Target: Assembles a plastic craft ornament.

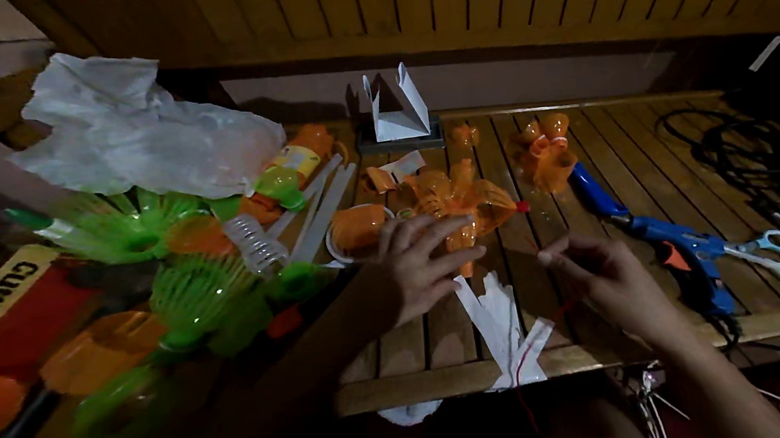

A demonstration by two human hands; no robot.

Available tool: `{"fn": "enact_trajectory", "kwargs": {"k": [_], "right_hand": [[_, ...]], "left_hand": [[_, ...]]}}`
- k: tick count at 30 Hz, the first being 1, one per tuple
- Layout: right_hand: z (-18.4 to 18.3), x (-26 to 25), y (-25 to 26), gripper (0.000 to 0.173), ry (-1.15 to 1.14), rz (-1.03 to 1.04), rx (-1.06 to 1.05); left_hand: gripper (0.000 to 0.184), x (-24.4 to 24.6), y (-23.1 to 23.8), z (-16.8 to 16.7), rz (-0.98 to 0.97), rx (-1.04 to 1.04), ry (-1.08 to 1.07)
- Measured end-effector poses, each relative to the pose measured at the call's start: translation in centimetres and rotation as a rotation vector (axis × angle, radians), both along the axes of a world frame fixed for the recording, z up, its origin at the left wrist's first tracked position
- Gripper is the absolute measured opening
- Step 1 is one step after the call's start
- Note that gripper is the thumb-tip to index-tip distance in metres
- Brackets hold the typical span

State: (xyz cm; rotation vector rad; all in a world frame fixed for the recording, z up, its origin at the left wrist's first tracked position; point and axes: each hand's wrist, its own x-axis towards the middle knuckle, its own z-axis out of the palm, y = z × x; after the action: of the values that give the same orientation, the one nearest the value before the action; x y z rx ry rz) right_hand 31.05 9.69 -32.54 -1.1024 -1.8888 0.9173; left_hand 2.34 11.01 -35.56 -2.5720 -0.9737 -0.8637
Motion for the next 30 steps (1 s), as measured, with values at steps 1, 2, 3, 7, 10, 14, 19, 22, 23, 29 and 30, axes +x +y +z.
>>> {"fn": "enact_trajectory", "kwargs": {"k": [1, 2, 3, 7, 10, 14, 19, 22, 23, 29, 30], "right_hand": [[0.1, 0.2, 0.8, 0.017, -0.051, 0.002, -0.002], [0.2, 0.3, 1.5, 0.017, -0.084, 0.006, -0.002], [0.3, 0.2, 2.1, 0.017, -0.115, 0.005, -0.001], [1.5, -0.2, 3.1, 0.019, -0.361, -0.037, 0.071], [2.2, -0.8, 3.1, 0.022, -0.512, -0.025, 0.052], [1.9, -0.4, 1.9, 0.032, -0.577, -0.034, 0.056], [1.1, 4.2, -0.5, 0.037, -0.479, -0.277, 0.218], [0.2, 7.3, -2.0, 0.044, -0.427, -0.539, 0.291], [0.1, 7.5, -2.3, 0.046, -0.392, -0.58, 0.287], [3.1, 1.6, -2.1, 0.043, -0.13, -0.261, 0.324], [3.9, 0.4, -1.7, 0.043, -0.123, -0.194, 0.294]], "left_hand": [[0.03, 0.2, 0.5, -0.5, 0.004, 0.083, 0.032], [0.027, 0.5, 0.9, -0.8, 0.0, 0.155, 0.049], [0.024, 0.8, 1.1, -0.9, -0.012, 0.221, 0.047], [0.016, 2.2, 2.7, 1.9, -0.049, 0.153, -0.279], [0.015, 3.0, 3.7, 6.5, 0.069, -0.081, -0.616], [0.015, 3.0, 4.1, 10.4, 0.128, -0.209, -0.809], [0.006, 2.6, 0.5, 13.0, -0.008, -0.26, -0.755], [0.004, 2.2, -0.4, 12.4, -0.127, -0.394, -0.686], [0.004, 2.4, -0.5, 11.8, -0.16, -0.477, -0.693], [0.006, 4.3, -0.7, 9.2, -0.097, -0.726, -0.662], [0.008, 4.5, -0.7, 9.0, -0.111, -0.729, -0.663]]}}
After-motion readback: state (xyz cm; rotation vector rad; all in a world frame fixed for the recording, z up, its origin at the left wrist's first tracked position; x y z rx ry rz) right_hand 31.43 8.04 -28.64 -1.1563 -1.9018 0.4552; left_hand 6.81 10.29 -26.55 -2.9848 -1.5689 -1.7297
